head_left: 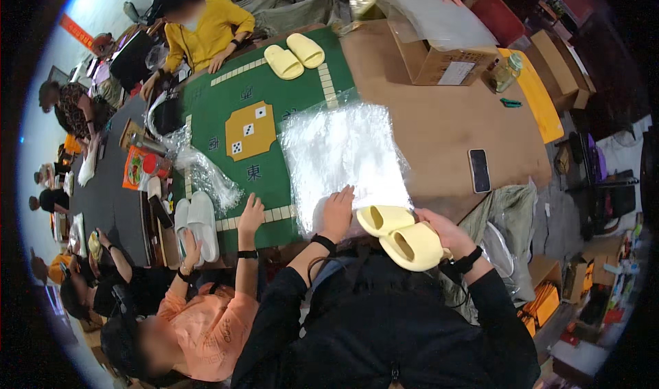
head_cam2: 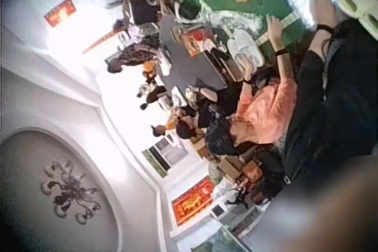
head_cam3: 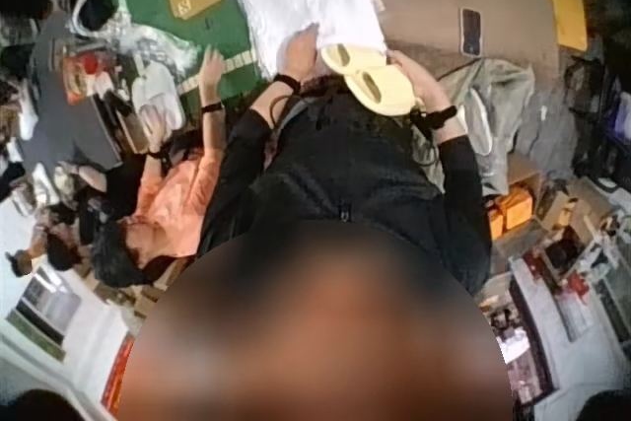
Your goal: The recorder is packaging yellow and white slippers into plastic bags and placing them into a large sack in a shoe manufacturing environment.
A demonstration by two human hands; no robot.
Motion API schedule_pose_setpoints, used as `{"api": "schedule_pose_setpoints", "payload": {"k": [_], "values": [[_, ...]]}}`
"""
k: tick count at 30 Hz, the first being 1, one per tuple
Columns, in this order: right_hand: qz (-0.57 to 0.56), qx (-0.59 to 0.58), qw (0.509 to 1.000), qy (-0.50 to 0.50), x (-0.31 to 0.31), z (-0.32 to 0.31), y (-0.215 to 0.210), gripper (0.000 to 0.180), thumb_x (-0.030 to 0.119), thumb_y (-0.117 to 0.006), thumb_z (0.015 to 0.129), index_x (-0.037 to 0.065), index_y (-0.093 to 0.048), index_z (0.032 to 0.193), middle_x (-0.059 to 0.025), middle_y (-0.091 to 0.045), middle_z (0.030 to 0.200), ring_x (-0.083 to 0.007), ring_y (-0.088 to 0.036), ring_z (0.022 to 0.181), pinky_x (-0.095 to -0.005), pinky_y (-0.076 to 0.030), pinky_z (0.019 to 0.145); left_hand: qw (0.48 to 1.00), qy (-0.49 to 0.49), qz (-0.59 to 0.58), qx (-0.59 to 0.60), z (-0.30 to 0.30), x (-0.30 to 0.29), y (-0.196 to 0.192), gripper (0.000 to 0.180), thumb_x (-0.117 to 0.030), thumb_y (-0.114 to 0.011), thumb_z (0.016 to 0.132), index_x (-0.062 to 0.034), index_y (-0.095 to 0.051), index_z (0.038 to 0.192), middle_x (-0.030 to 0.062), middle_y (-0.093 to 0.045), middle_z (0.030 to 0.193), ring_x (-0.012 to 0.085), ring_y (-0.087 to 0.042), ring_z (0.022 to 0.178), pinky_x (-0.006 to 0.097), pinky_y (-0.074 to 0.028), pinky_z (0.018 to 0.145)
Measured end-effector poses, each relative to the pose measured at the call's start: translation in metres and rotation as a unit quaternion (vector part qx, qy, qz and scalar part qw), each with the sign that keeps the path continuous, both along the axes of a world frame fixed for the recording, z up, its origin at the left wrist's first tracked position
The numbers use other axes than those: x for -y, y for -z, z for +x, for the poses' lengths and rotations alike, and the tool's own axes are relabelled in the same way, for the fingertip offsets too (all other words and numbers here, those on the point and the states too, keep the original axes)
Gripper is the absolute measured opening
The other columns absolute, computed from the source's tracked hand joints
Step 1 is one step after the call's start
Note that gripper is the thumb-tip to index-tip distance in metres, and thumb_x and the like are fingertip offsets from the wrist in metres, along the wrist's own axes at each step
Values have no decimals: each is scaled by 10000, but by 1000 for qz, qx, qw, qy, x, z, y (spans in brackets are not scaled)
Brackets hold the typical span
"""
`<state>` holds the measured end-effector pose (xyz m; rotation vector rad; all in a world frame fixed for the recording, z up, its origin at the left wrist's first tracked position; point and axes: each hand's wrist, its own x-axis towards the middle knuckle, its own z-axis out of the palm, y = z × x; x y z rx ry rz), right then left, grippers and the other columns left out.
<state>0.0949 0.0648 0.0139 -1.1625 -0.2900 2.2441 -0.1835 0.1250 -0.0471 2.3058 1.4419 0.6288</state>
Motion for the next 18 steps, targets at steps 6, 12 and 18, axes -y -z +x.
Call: {"api": "schedule_pose_setpoints", "payload": {"k": [6,12,18], "values": [[-18,93,989,111,-12,-25,21,387,296,-416,923,-17,-495,1137,-109,-605,1015,-179,-611,875,-292,-506,744,990,-79,-14,113,21,5,2,250,-96,-516,814,-33,-552,1053,147,-565,1071,322,-534,911,397,-432,780],[37,159,975,151,-6,-12,19,388,259,-480,891,-53,-500,1120,-131,-590,1014,-196,-600,871,-301,-493,740,974,-187,-25,122,11,-1,2,49,-86,-554,791,-39,-538,798,137,-544,835,335,-518,782,418,-417,664],[-12,131,986,100,-6,0,-9,379,268,-505,869,-32,-529,1099,-104,-622,950,-165,-627,788,-280,-513,666,972,-140,-74,172,9,6,9,111,-109,-536,828,-13,-584,857,178,-573,862,365,-550,796,418,-434,683]]}}
